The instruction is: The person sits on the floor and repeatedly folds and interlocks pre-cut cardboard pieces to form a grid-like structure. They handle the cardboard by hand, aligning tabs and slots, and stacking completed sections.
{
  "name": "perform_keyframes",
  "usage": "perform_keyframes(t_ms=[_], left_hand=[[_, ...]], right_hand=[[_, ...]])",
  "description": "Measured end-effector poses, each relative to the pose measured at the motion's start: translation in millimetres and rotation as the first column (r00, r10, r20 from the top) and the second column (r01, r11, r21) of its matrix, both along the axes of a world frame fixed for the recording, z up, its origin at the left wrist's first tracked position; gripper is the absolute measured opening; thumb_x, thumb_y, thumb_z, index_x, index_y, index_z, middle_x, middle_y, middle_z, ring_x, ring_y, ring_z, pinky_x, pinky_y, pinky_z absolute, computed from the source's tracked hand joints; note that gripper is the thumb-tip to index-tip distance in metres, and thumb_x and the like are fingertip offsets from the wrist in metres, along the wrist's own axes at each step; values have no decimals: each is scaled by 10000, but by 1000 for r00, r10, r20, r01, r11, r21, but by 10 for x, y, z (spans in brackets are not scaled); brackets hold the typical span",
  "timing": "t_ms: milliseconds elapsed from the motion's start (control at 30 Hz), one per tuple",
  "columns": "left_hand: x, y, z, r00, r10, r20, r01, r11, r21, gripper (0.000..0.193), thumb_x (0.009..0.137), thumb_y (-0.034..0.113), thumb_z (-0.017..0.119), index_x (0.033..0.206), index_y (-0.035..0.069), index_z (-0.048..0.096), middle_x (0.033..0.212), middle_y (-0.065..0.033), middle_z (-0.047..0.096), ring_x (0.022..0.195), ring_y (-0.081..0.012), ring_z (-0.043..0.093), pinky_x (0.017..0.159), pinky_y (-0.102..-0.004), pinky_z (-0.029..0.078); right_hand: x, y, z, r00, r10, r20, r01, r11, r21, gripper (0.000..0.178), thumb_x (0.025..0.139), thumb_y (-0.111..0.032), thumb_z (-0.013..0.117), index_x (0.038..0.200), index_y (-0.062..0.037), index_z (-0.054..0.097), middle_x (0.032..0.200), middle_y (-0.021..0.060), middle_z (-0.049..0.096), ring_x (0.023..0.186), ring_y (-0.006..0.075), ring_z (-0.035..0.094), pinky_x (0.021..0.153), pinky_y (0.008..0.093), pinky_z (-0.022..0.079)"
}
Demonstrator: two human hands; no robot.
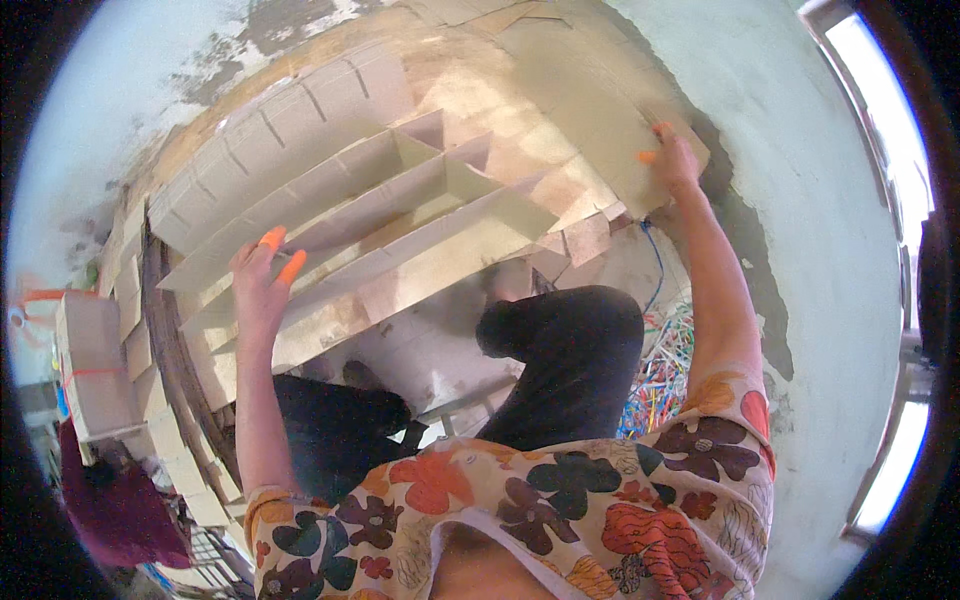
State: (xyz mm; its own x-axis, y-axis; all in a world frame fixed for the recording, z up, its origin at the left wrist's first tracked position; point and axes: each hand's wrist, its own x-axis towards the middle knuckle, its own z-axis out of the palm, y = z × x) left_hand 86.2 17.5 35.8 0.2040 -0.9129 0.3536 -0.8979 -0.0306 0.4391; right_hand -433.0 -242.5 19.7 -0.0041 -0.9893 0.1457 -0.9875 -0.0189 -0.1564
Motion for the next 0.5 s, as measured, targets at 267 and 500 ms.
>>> perform_keyframes(t_ms=[267, 500], left_hand=[[-45, 214, 193, 995, -33, 95, 37, 998, -42, 395, 719, 152, 730, 1073, 37, 597, 962, -128, 622, 893, -300, 567, 779, -370, 455], [-386, 210, 34, 975, -221, 24, 219, 974, 61, 407, 735, 228, 709, 1078, 39, 597, 912, -149, 613, 866, -310, 564, 726, -381, 459]], right_hand=[[198, 197, 497, 618, 123, 777, -13, 989, -147, 441, 740, -217, 720, 1090, -2, 560, 981, 105, 641, 863, 174, 600, 751, 289, 468], [1180, 1075, 1075, 565, 35, 824, -215, 971, 106, 435, 941, -272, 359, 1253, 17, 455, 1176, 176, 570, 972, 147, 556, 840, 297, 451]])
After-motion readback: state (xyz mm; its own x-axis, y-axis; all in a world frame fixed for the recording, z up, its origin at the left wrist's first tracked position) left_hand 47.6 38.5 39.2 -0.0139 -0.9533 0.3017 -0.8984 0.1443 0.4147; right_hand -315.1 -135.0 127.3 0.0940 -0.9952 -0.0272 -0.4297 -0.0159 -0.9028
